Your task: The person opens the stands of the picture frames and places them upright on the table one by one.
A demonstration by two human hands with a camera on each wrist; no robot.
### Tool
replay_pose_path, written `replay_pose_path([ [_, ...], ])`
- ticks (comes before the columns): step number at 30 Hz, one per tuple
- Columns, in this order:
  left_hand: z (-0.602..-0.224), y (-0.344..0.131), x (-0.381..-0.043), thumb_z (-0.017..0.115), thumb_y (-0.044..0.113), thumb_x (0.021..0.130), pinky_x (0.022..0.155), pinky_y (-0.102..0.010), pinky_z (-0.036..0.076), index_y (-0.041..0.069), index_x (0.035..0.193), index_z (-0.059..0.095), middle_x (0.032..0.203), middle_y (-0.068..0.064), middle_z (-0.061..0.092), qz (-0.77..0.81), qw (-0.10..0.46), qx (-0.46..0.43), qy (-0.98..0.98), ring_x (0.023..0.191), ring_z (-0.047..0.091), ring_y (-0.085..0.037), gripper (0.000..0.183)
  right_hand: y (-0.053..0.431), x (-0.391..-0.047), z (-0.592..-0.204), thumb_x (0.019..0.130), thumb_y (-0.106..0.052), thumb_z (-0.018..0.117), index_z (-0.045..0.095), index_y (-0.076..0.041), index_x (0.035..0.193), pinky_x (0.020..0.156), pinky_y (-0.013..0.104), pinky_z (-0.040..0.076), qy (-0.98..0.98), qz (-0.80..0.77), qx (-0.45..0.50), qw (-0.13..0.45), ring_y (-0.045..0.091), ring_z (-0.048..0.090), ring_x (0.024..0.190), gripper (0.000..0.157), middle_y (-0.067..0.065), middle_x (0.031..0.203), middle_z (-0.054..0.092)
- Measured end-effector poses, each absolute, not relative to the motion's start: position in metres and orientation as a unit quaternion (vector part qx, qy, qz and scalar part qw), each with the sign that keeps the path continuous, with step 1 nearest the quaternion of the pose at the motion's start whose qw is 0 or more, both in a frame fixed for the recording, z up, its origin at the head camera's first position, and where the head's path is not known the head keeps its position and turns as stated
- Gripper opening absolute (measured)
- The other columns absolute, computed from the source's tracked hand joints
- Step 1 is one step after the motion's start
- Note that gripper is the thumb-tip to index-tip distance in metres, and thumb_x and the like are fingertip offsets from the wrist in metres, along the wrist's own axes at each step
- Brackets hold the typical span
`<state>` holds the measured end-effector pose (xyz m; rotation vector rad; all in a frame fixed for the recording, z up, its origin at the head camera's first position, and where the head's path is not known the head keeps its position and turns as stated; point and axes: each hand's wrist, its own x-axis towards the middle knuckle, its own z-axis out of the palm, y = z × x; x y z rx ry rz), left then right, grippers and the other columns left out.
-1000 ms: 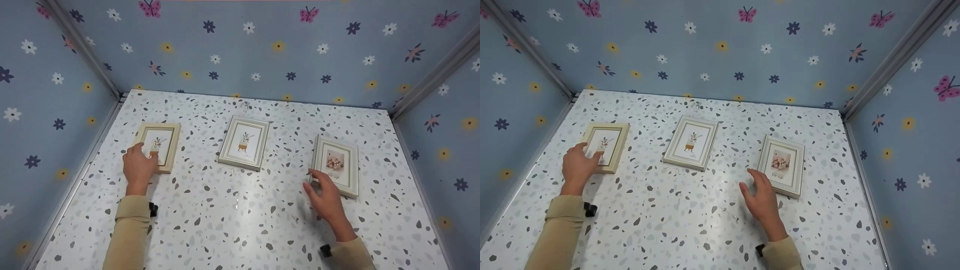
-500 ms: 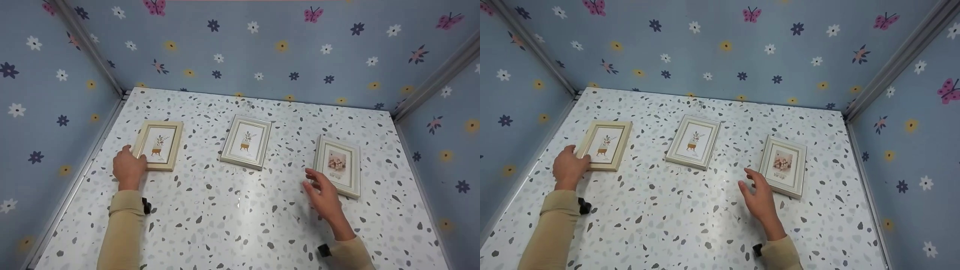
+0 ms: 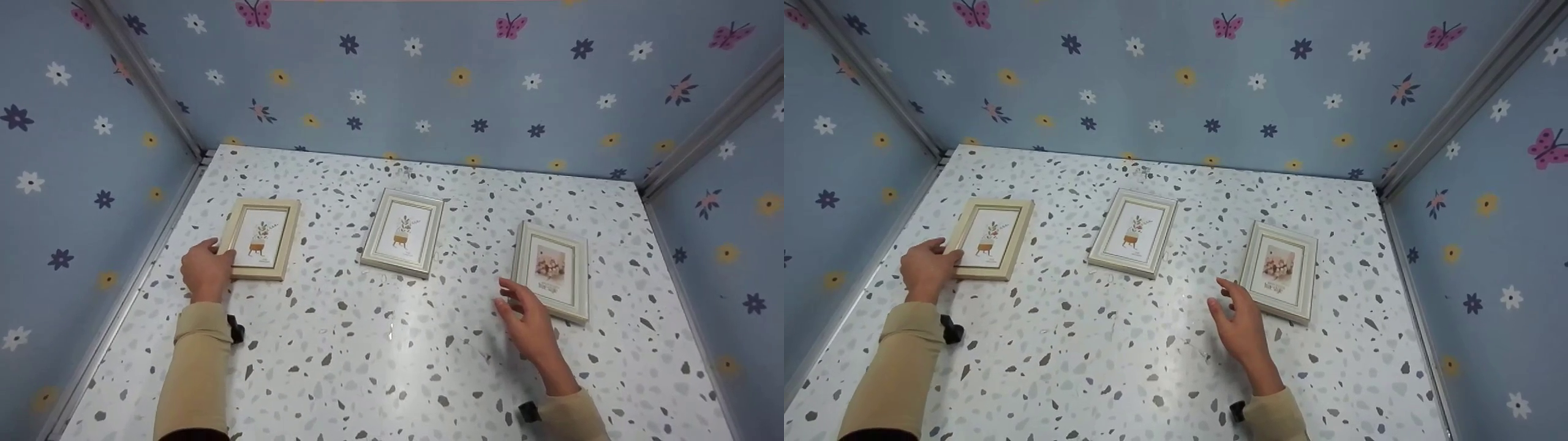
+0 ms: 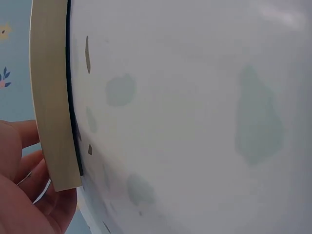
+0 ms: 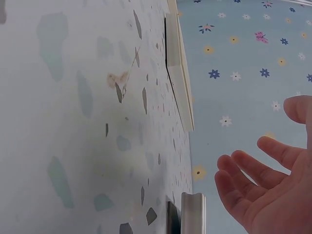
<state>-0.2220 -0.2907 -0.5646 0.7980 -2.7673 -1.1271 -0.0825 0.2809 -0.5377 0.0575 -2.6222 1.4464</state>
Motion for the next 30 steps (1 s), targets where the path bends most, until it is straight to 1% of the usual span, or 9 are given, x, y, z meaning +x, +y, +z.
replay_pose_path([
  [5, -0.562, -0.293, -0.223, 0.061, 0.026, 0.098, 0.093, -0.049, 0.05, 0.011, 0.148, 0.049, 0.138, -0.019, 0.057, -0.394, 0.02, 0.259, -0.882, 0.118, 0.059, -0.035, 0.054, 0.283, -0.081, -0.538, 0.1, -0.02, 0.062, 0.056, -0.008, 0.138, 0.098, 0.054, 0.047, -0.87, 0.487, 0.02, 0.075, 0.03, 0.058, 0.121, 0.04, 0.014, 0.138, 0.057],
  [9, -0.563, -0.294, -0.222, 0.061, 0.027, 0.097, 0.094, -0.047, 0.048, 0.016, 0.149, 0.048, 0.14, -0.015, 0.056, -0.41, 0.019, 0.27, -0.871, 0.12, 0.057, -0.032, 0.055, 0.283, -0.081, -0.539, 0.1, -0.017, 0.062, 0.056, -0.007, 0.138, 0.098, 0.054, 0.047, -0.871, 0.486, 0.02, 0.072, 0.03, 0.058, 0.121, 0.04, 0.015, 0.137, 0.057],
  [13, -0.566, -0.295, -0.222, 0.061, 0.029, 0.096, 0.092, -0.044, 0.048, 0.018, 0.149, 0.048, 0.138, -0.014, 0.057, -0.423, 0.031, 0.276, -0.862, 0.118, 0.057, -0.03, 0.055, 0.285, -0.081, -0.539, 0.1, -0.016, 0.062, 0.055, -0.007, 0.139, 0.098, 0.054, 0.047, -0.872, 0.485, 0.018, 0.067, 0.031, 0.058, 0.121, 0.041, 0.017, 0.137, 0.057],
  [17, -0.567, -0.295, -0.225, 0.064, 0.028, 0.095, 0.085, -0.036, 0.05, 0.016, 0.147, 0.05, 0.135, -0.015, 0.057, -0.444, 0.04, 0.259, -0.857, 0.115, 0.057, -0.028, 0.055, 0.286, -0.081, -0.54, 0.101, -0.019, 0.061, 0.056, -0.008, 0.139, 0.098, 0.052, 0.047, -0.871, 0.485, 0.013, 0.073, 0.029, 0.059, 0.12, 0.04, 0.015, 0.137, 0.057],
  [22, -0.569, -0.3, -0.223, 0.067, 0.029, 0.095, 0.079, -0.026, 0.049, 0.015, 0.146, 0.053, 0.136, -0.013, 0.055, -0.464, 0.015, 0.27, -0.844, 0.111, 0.056, -0.023, 0.055, 0.283, -0.082, -0.541, 0.101, -0.021, 0.061, 0.056, -0.008, 0.138, 0.098, 0.052, 0.047, -0.871, 0.488, 0.011, 0.063, 0.029, 0.059, 0.12, 0.04, 0.012, 0.137, 0.058],
  [25, -0.57, -0.303, -0.22, 0.067, 0.028, 0.095, 0.079, -0.025, 0.049, 0.015, 0.146, 0.052, 0.137, -0.013, 0.053, -0.478, -0.006, 0.273, -0.835, 0.111, 0.055, -0.022, 0.054, 0.28, -0.083, -0.54, 0.101, -0.021, 0.061, 0.056, -0.009, 0.139, 0.098, 0.05, 0.047, -0.863, 0.503, 0.01, 0.051, 0.028, 0.059, 0.12, 0.04, 0.011, 0.136, 0.059],
  [30, -0.568, -0.302, -0.221, 0.067, 0.027, 0.095, 0.082, -0.026, 0.05, 0.012, 0.147, 0.049, 0.141, -0.016, 0.051, -0.489, -0.028, 0.263, -0.831, 0.118, 0.054, -0.026, 0.057, 0.277, -0.084, -0.537, 0.101, -0.016, 0.061, 0.055, -0.006, 0.139, 0.098, 0.05, 0.047, -0.844, 0.535, 0.008, 0.038, 0.029, 0.06, 0.119, 0.039, 0.016, 0.134, 0.06],
])
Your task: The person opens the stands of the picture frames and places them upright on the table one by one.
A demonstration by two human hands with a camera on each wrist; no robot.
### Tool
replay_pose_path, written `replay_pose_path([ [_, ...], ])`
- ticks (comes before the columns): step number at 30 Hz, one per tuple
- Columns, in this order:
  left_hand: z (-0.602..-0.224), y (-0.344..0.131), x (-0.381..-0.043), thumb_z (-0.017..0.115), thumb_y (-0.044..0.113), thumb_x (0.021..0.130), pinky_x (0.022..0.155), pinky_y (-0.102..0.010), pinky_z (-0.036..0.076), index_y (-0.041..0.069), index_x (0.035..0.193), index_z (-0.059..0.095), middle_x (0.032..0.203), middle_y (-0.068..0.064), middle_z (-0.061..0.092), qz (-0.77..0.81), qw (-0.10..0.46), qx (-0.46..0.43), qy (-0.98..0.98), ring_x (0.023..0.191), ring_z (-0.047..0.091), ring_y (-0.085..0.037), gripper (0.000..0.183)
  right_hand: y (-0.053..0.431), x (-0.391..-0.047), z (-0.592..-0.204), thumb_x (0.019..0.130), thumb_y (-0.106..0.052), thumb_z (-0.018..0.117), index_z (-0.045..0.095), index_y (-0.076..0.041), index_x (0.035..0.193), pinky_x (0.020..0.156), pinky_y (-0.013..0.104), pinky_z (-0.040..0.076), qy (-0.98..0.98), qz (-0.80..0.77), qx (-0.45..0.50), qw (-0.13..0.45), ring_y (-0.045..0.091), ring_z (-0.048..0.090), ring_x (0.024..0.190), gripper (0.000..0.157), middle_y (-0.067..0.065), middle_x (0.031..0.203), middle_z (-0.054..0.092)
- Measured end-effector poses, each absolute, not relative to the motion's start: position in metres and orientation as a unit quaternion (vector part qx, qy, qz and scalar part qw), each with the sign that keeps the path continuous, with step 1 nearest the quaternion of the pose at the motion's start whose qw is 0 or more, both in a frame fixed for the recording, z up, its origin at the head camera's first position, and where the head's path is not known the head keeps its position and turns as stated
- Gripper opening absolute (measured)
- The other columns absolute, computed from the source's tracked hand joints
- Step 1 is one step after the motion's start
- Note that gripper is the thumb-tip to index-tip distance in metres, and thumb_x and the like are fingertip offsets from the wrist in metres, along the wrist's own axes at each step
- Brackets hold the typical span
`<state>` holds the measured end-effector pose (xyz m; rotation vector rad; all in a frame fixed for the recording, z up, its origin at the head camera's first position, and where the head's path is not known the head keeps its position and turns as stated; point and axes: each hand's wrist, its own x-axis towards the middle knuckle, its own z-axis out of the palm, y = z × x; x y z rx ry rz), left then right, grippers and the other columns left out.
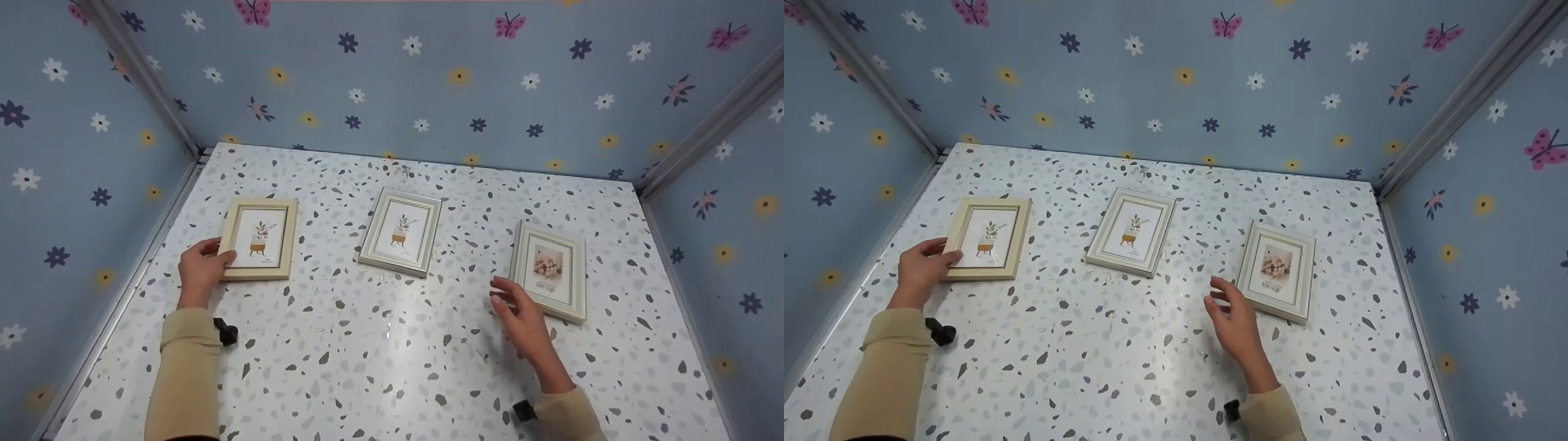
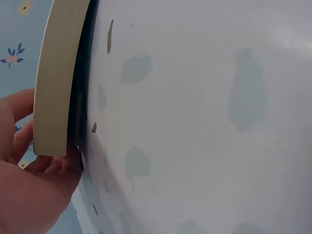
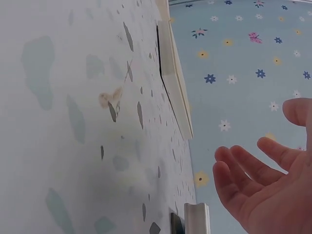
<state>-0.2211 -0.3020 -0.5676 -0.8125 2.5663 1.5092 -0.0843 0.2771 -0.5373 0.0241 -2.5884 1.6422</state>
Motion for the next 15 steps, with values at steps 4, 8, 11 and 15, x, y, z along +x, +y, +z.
replay_pose_path([
  [4, -0.566, -0.301, -0.225, 0.068, 0.025, 0.095, 0.082, -0.026, 0.051, 0.01, 0.147, 0.049, 0.141, -0.017, 0.051, 0.51, 0.038, -0.271, 0.816, 0.117, 0.055, -0.026, 0.057, 0.271, -0.081, -0.527, 0.101, -0.011, 0.059, 0.053, -0.003, 0.139, 0.099, 0.053, 0.044, -0.836, 0.548, -0.004, 0.022, 0.034, 0.058, 0.12, 0.039, 0.02, 0.135, 0.058],
  [8, -0.567, -0.3, -0.226, 0.071, 0.023, 0.094, 0.082, -0.024, 0.051, 0.009, 0.145, 0.051, 0.14, -0.016, 0.052, 0.549, 0.032, -0.281, 0.786, 0.11, 0.058, -0.019, 0.056, 0.264, -0.076, -0.509, 0.102, -0.009, 0.057, 0.052, 0.001, 0.139, 0.099, 0.051, 0.044, -0.84, 0.542, -0.012, 0.01, 0.037, 0.057, 0.121, 0.039, 0.023, 0.135, 0.056],
  [11, -0.568, -0.299, -0.225, 0.073, 0.025, 0.092, 0.083, -0.023, 0.05, 0.01, 0.143, 0.054, 0.14, -0.014, 0.053, 0.579, 0.026, -0.288, 0.763, 0.106, 0.059, -0.013, 0.056, 0.262, -0.074, -0.502, 0.102, -0.009, 0.057, 0.051, 0.002, 0.139, 0.099, 0.049, 0.045, -0.841, 0.54, -0.012, 0.008, 0.036, 0.058, 0.12, 0.039, 0.023, 0.135, 0.057],
  [15, -0.567, -0.297, -0.222, 0.073, 0.026, 0.093, 0.083, -0.022, 0.049, 0.012, 0.141, 0.055, 0.139, -0.011, 0.053, 0.604, 0.028, -0.297, 0.739, 0.107, 0.058, -0.012, 0.054, 0.264, -0.075, -0.511, 0.102, -0.011, 0.057, 0.051, 0.0, 0.14, 0.098, 0.045, 0.047, -0.839, 0.544, -0.011, 0.01, 0.034, 0.059, 0.12, 0.04, 0.02, 0.135, 0.057],
])
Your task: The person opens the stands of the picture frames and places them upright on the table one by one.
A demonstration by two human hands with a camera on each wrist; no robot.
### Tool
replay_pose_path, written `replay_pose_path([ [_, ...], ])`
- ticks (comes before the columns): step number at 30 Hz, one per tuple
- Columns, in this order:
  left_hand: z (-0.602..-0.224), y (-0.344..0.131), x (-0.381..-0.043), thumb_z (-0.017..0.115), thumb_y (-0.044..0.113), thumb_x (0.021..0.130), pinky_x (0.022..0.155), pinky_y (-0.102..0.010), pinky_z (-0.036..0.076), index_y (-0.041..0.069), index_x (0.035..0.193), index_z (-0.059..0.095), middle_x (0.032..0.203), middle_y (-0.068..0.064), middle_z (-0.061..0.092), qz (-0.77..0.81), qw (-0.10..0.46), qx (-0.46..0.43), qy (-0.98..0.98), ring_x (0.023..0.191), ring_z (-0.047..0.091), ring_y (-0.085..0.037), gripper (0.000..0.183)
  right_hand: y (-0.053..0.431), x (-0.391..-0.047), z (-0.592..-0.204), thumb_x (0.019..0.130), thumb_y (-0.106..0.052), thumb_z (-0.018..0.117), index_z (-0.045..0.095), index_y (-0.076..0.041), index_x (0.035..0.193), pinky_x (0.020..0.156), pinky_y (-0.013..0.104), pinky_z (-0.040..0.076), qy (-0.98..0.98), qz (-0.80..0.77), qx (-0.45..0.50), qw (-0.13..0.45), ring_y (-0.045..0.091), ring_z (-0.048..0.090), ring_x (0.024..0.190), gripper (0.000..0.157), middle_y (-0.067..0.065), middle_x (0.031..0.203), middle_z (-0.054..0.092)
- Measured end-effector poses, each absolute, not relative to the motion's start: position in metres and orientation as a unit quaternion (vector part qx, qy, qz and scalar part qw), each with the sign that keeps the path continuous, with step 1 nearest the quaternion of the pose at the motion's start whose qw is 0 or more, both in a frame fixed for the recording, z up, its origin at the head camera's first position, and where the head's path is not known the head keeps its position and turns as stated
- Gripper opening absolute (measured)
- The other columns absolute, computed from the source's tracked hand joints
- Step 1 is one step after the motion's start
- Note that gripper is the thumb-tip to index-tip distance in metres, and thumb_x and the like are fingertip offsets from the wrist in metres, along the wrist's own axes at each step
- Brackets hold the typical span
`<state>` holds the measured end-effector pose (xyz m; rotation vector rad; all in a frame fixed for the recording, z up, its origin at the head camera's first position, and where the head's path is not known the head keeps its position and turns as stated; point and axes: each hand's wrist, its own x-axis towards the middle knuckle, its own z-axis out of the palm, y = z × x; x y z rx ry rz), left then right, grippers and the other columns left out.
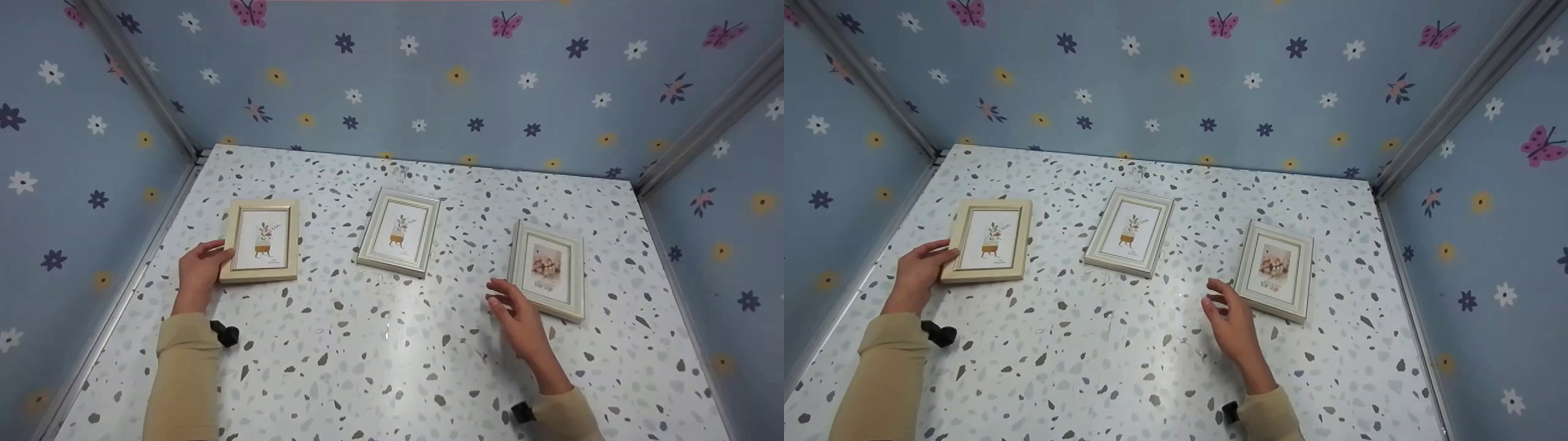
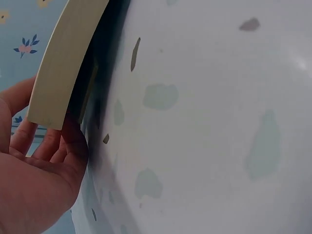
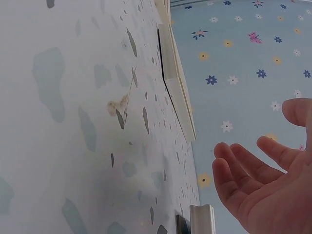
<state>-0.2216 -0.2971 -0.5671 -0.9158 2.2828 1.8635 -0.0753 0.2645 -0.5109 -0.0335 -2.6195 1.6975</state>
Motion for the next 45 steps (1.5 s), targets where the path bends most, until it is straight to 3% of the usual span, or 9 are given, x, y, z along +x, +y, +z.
replay_pose_path([
  [6, -0.564, -0.291, -0.219, 0.075, 0.023, 0.091, 0.082, -0.02, 0.049, 0.012, 0.138, 0.059, 0.138, -0.01, 0.054, 0.631, 0.023, -0.302, 0.714, 0.112, 0.057, -0.014, 0.051, 0.277, -0.081, -0.534, 0.103, -0.02, 0.057, 0.051, -0.007, 0.142, 0.096, 0.029, 0.047, -0.837, 0.546, -0.015, 0.014, 0.029, 0.059, 0.121, 0.041, 0.015, 0.137, 0.057],
  [15, -0.569, -0.286, -0.208, 0.077, 0.02, 0.089, 0.082, -0.02, 0.05, 0.014, 0.133, 0.063, 0.136, -0.009, 0.057, 0.652, -0.011, -0.334, 0.681, 0.113, 0.058, -0.016, 0.047, 0.284, -0.083, -0.533, 0.102, -0.02, 0.06, 0.051, -0.009, 0.142, 0.096, 0.02, 0.044, -0.807, 0.588, -0.028, 0.031, 0.026, 0.059, 0.121, 0.043, 0.012, 0.136, 0.058],
  [26, -0.557, -0.275, -0.198, 0.076, 0.019, 0.09, 0.085, -0.021, 0.048, 0.014, 0.131, 0.065, 0.134, -0.009, 0.058, 0.652, -0.027, -0.325, 0.685, 0.115, 0.056, -0.016, 0.043, 0.28, -0.085, -0.535, 0.101, -0.017, 0.061, 0.051, -0.007, 0.142, 0.096, 0.021, 0.044, -0.806, 0.59, -0.031, 0.035, 0.028, 0.059, 0.12, 0.044, 0.015, 0.136, 0.058],
  [32, -0.545, -0.261, -0.192, 0.078, 0.014, 0.088, 0.078, -0.019, 0.051, 0.011, 0.126, 0.067, 0.122, -0.006, 0.062, 0.682, -0.046, -0.301, 0.665, 0.105, 0.06, -0.013, 0.04, 0.28, -0.087, -0.537, 0.101, -0.02, 0.062, 0.051, -0.008, 0.141, 0.094, 0.019, 0.046, -0.806, 0.59, -0.026, 0.038, 0.025, 0.06, 0.119, 0.044, 0.017, 0.135, 0.058],
  [45, -0.54, -0.223, -0.183, 0.079, 0.009, 0.086, 0.077, -0.021, 0.053, 0.009, 0.124, 0.069, 0.123, -0.007, 0.063, 0.717, -0.064, -0.281, 0.635, 0.101, 0.062, -0.014, 0.04, 0.279, -0.087, -0.537, 0.101, -0.022, 0.061, 0.05, -0.006, 0.143, 0.095, 0.019, 0.045, -0.811, 0.583, -0.025, 0.031, 0.022, 0.06, 0.119, 0.046, 0.009, 0.134, 0.059],
])
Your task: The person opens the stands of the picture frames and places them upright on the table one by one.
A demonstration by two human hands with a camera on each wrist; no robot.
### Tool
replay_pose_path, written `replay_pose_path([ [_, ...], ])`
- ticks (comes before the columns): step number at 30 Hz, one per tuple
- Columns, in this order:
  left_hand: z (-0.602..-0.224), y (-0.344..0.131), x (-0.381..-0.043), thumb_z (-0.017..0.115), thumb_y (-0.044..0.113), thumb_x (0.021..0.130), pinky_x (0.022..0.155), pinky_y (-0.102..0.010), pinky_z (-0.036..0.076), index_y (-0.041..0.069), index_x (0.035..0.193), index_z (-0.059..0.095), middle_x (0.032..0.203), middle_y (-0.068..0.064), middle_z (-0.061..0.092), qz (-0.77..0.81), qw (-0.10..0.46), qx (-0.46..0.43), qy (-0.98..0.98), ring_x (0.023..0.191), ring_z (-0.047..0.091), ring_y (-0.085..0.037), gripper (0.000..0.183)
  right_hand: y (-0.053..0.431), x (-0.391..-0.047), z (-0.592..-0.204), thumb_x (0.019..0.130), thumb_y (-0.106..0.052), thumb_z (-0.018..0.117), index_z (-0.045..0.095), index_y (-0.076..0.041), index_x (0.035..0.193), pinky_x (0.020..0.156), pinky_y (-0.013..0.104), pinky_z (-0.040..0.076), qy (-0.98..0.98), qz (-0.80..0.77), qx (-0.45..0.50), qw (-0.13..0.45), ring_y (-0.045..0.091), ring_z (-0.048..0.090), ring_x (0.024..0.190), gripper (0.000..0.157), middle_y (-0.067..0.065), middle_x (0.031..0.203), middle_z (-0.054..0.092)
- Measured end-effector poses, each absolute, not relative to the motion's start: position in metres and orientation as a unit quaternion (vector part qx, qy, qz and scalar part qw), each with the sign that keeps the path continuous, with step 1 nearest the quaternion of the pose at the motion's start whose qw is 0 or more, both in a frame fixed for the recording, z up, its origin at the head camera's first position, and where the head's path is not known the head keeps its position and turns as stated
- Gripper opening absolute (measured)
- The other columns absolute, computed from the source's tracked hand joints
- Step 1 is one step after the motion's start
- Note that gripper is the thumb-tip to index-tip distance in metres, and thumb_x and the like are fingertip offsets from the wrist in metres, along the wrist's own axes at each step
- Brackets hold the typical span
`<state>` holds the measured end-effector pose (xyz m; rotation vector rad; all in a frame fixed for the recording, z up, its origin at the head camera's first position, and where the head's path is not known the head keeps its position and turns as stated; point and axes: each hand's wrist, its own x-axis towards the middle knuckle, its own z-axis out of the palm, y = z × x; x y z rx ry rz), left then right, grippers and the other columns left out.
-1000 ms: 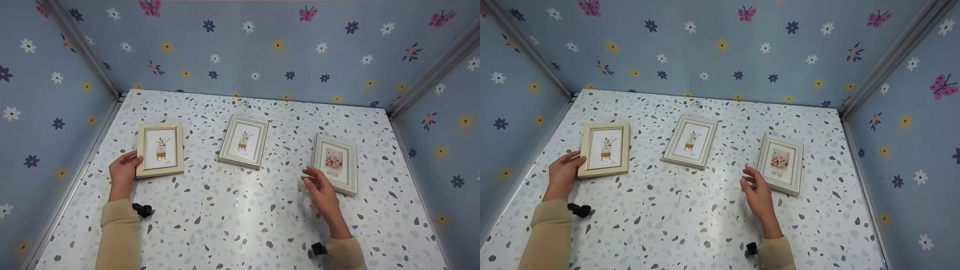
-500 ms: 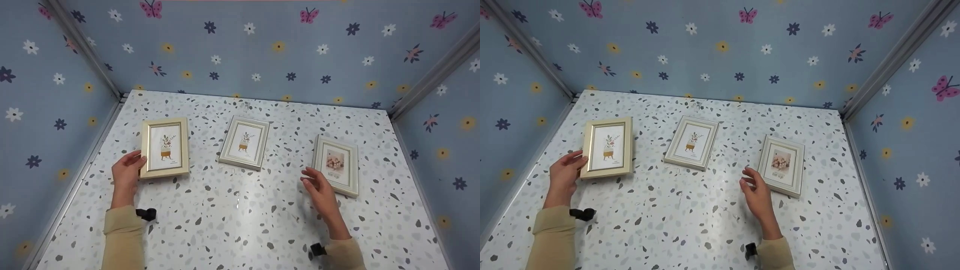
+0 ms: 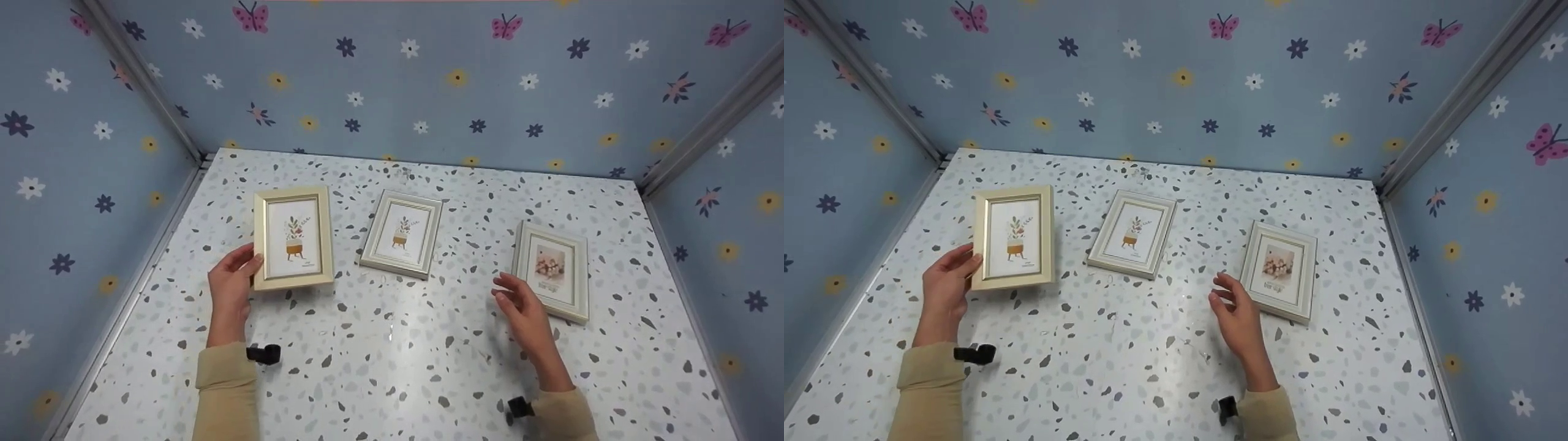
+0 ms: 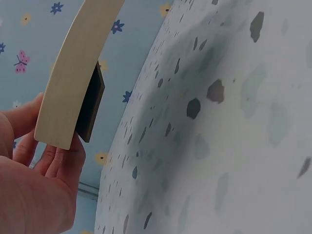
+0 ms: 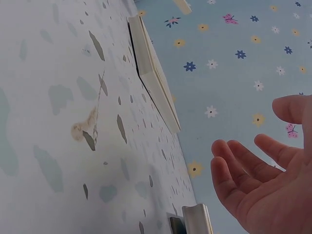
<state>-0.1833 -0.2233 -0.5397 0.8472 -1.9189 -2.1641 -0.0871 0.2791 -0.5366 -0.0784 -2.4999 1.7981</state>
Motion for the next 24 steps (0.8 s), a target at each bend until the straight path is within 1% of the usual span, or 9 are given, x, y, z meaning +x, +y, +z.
replay_pose_path([
  [7, -0.546, -0.198, -0.177, 0.077, 0.007, 0.087, 0.08, -0.023, 0.053, 0.007, 0.126, 0.067, 0.126, -0.009, 0.062, -0.726, 0.045, 0.277, -0.628, 0.103, 0.063, -0.016, 0.039, 0.285, -0.085, -0.531, 0.102, -0.02, 0.06, 0.049, -0.011, 0.144, 0.097, 0.02, 0.043, -0.816, 0.575, -0.038, 0.04, 0.022, 0.057, 0.122, 0.045, 0.01, 0.137, 0.057],
  [10, -0.544, -0.189, -0.174, 0.076, 0.007, 0.088, 0.079, -0.023, 0.054, 0.006, 0.125, 0.067, 0.124, -0.009, 0.062, -0.729, 0.052, 0.269, -0.627, 0.103, 0.063, -0.017, 0.038, 0.286, -0.085, -0.529, 0.102, -0.021, 0.059, 0.049, -0.011, 0.144, 0.096, 0.019, 0.043, -0.812, 0.581, -0.044, 0.047, 0.021, 0.057, 0.122, 0.044, 0.01, 0.137, 0.057],
  [13, -0.542, -0.181, -0.17, 0.076, 0.006, 0.089, 0.079, -0.023, 0.054, 0.004, 0.125, 0.066, 0.123, -0.009, 0.062, -0.737, 0.068, 0.253, -0.623, 0.103, 0.064, -0.018, 0.038, 0.288, -0.085, -0.53, 0.101, -0.021, 0.06, 0.049, -0.01, 0.143, 0.092, 0.019, 0.045, -0.803, 0.592, -0.044, 0.051, 0.022, 0.057, 0.121, 0.045, 0.012, 0.137, 0.057],
  [16, -0.537, -0.175, -0.166, 0.075, 0.006, 0.089, 0.08, -0.023, 0.054, 0.004, 0.125, 0.067, 0.123, -0.01, 0.061, -0.744, 0.079, 0.241, -0.618, 0.104, 0.065, -0.02, 0.037, 0.287, -0.085, -0.531, 0.101, -0.02, 0.061, 0.05, -0.009, 0.142, 0.09, 0.019, 0.047, -0.797, 0.6, -0.043, 0.053, 0.023, 0.058, 0.12, 0.045, 0.014, 0.136, 0.057],
  [21, -0.527, -0.166, -0.16, 0.076, 0.006, 0.088, 0.082, -0.024, 0.055, 0.004, 0.124, 0.067, 0.123, -0.011, 0.061, -0.744, 0.086, 0.227, -0.622, 0.103, 0.065, -0.022, 0.037, 0.286, -0.085, -0.532, 0.101, -0.024, 0.061, 0.049, -0.008, 0.143, 0.095, 0.019, 0.044, -0.801, 0.595, -0.044, 0.049, 0.023, 0.057, 0.121, 0.046, 0.013, 0.136, 0.057],
  [24, -0.521, -0.161, -0.158, 0.076, 0.006, 0.088, 0.081, -0.026, 0.056, 0.003, 0.124, 0.067, 0.123, -0.011, 0.061, -0.744, 0.088, 0.208, -0.629, 0.101, 0.066, -0.022, 0.037, 0.286, -0.085, -0.532, 0.101, -0.025, 0.061, 0.049, -0.009, 0.143, 0.096, 0.019, 0.044, -0.804, 0.59, -0.047, 0.047, 0.022, 0.057, 0.121, 0.047, 0.012, 0.136, 0.057],
])
